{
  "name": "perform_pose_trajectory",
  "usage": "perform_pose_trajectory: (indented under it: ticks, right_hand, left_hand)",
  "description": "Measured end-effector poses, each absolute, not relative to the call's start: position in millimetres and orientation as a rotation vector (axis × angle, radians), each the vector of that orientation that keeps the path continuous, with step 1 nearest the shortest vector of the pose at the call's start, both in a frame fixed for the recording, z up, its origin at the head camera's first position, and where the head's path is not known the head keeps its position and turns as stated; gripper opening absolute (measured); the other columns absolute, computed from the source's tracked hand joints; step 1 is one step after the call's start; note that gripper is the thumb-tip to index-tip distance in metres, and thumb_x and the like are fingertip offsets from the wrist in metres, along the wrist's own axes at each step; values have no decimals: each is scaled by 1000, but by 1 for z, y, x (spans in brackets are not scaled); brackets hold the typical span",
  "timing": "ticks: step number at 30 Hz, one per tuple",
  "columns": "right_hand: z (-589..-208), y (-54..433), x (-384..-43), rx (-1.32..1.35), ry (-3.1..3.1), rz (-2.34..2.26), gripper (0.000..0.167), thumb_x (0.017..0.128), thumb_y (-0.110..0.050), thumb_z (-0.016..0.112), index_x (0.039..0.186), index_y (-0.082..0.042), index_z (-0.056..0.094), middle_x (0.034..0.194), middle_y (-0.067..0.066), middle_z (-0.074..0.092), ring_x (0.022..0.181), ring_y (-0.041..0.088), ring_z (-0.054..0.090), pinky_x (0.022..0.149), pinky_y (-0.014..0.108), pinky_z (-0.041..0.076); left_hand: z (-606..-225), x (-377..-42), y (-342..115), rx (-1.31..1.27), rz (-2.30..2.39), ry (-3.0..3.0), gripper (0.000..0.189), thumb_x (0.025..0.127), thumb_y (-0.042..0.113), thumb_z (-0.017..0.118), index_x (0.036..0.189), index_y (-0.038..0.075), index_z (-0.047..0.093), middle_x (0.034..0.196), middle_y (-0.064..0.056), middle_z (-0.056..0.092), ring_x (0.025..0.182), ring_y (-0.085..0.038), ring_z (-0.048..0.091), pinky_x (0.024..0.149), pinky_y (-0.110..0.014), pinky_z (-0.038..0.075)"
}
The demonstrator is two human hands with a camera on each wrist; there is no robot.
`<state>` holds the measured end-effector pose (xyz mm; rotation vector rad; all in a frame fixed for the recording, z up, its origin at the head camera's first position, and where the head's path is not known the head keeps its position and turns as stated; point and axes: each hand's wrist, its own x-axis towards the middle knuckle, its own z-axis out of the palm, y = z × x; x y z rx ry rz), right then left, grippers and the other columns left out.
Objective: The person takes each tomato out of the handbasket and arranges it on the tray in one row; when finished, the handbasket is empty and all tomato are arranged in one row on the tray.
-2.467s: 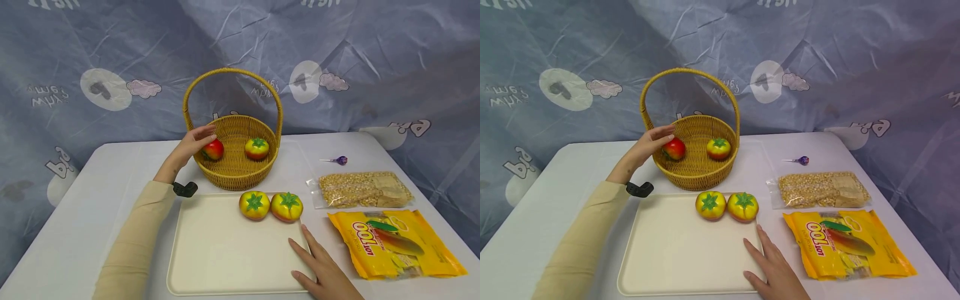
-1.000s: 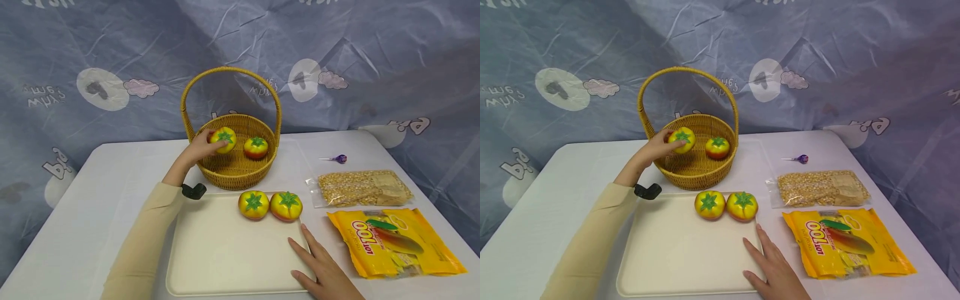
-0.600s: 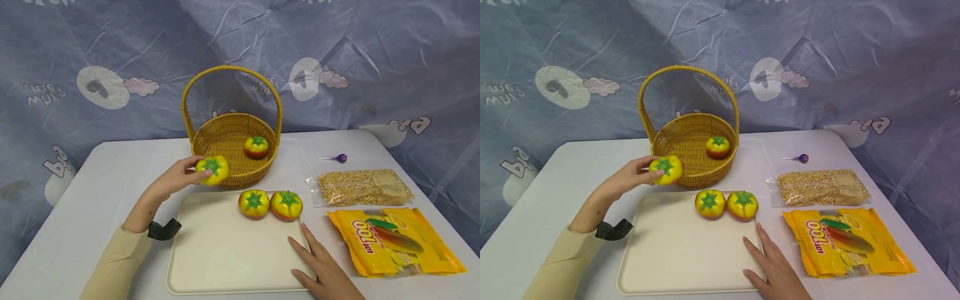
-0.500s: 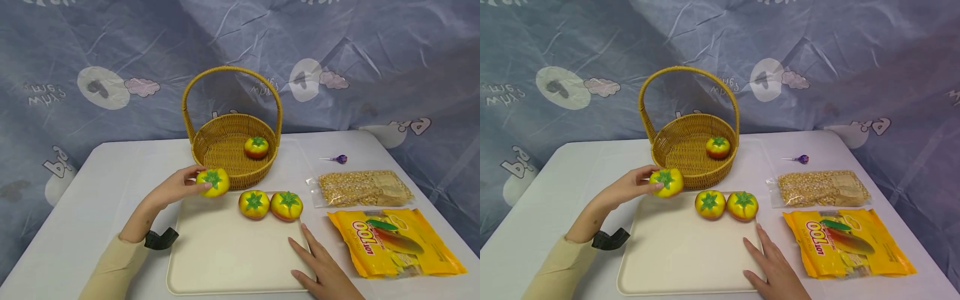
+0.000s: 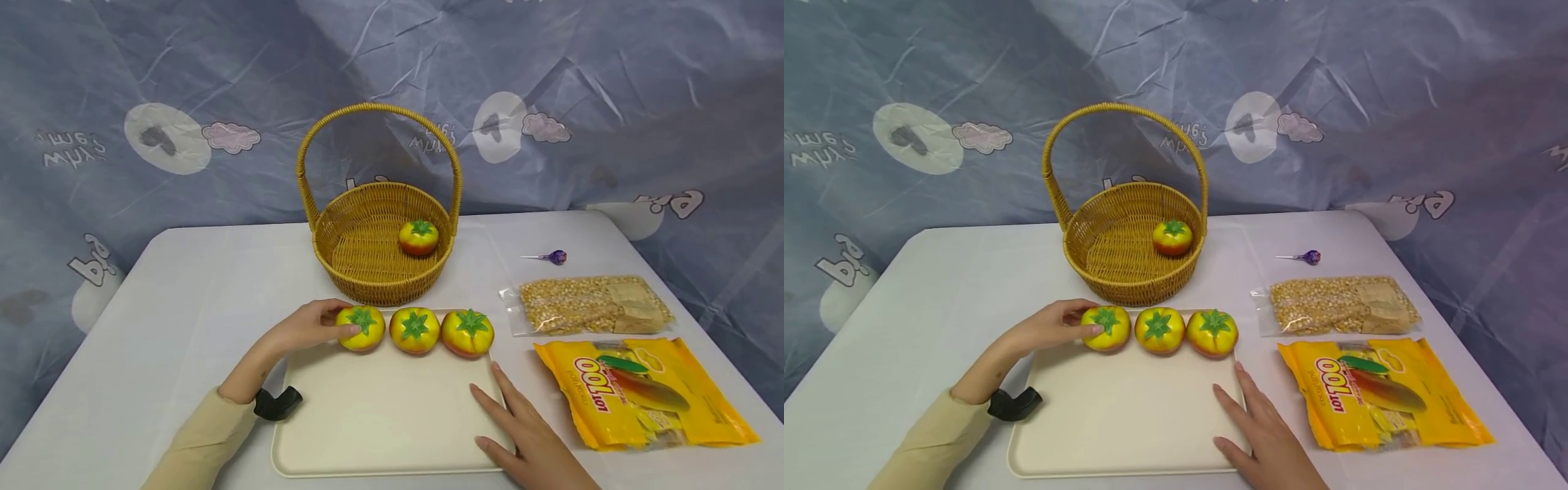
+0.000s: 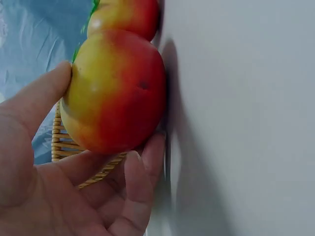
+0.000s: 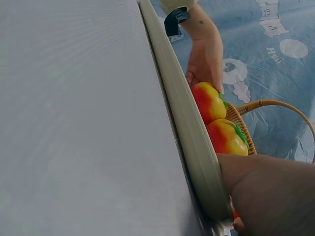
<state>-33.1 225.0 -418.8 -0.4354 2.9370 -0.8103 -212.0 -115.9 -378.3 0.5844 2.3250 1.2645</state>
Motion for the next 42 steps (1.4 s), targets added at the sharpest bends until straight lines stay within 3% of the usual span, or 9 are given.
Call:
perform_pose_trajectory:
  ticks: [6, 15, 22, 28, 34, 42]
  right_hand:
    - [-415, 227, -36, -416, 2899, -786, 65, 87, -55, 56, 143, -27, 41, 155, 6, 11, 133, 32, 27, 97, 55, 34]
    - [-410, 231, -42, -372, 2841, -791, 71, 85, -62, 52, 144, -24, 40, 155, 5, 10, 134, 34, 24, 98, 57, 30]
    - [-413, 231, -42, -369, 2831, -827, 72, 84, -62, 53, 143, -22, 41, 155, 7, 11, 133, 35, 25, 97, 58, 30]
    - [-419, 231, -41, -402, 2852, -835, 71, 85, -59, 55, 142, -18, 43, 154, 11, 13, 131, 36, 28, 96, 59, 31]
    - [-422, 232, -41, -444, 2878, -849, 68, 86, -57, 55, 142, -19, 43, 153, 12, 14, 130, 37, 30, 94, 60, 33]
    - [-426, 234, -44, -450, 2869, -811, 73, 85, -61, 53, 140, -14, 46, 152, 16, 16, 129, 37, 31, 93, 58, 35]
  left_hand:
    - [-376, -212, -117, 615, 1208, 2356, 58, 86, 36, 67, 127, -1, 53, 116, -8, 58, 103, -22, 56, 89, -38, 43]
    - [-365, -217, -131, 782, 1120, 2385, 61, 84, 28, 72, 131, -4, 48, 109, -11, 59, 96, -23, 58, 82, -37, 47]
    - [-294, -232, -140, 1005, 913, 2392, 52, 90, 27, 64, 131, -2, 50, 114, -13, 59, 103, -23, 57, 88, -40, 46]
    - [-247, -280, -97, 1087, 1234, 2187, 49, 94, 24, 59, 138, 8, 44, 128, -8, 52, 117, -19, 48, 97, -37, 37]
    - [-265, -336, -47, 997, 1359, 2163, 53, 92, 31, 61, 140, 17, 43, 136, -2, 44, 123, -14, 40, 101, -35, 33]
    - [-309, -376, -14, 867, 1320, 2134, 63, 91, 26, 62, 146, 12, 33, 149, -9, 25, 134, -26, 24, 106, -43, 24]
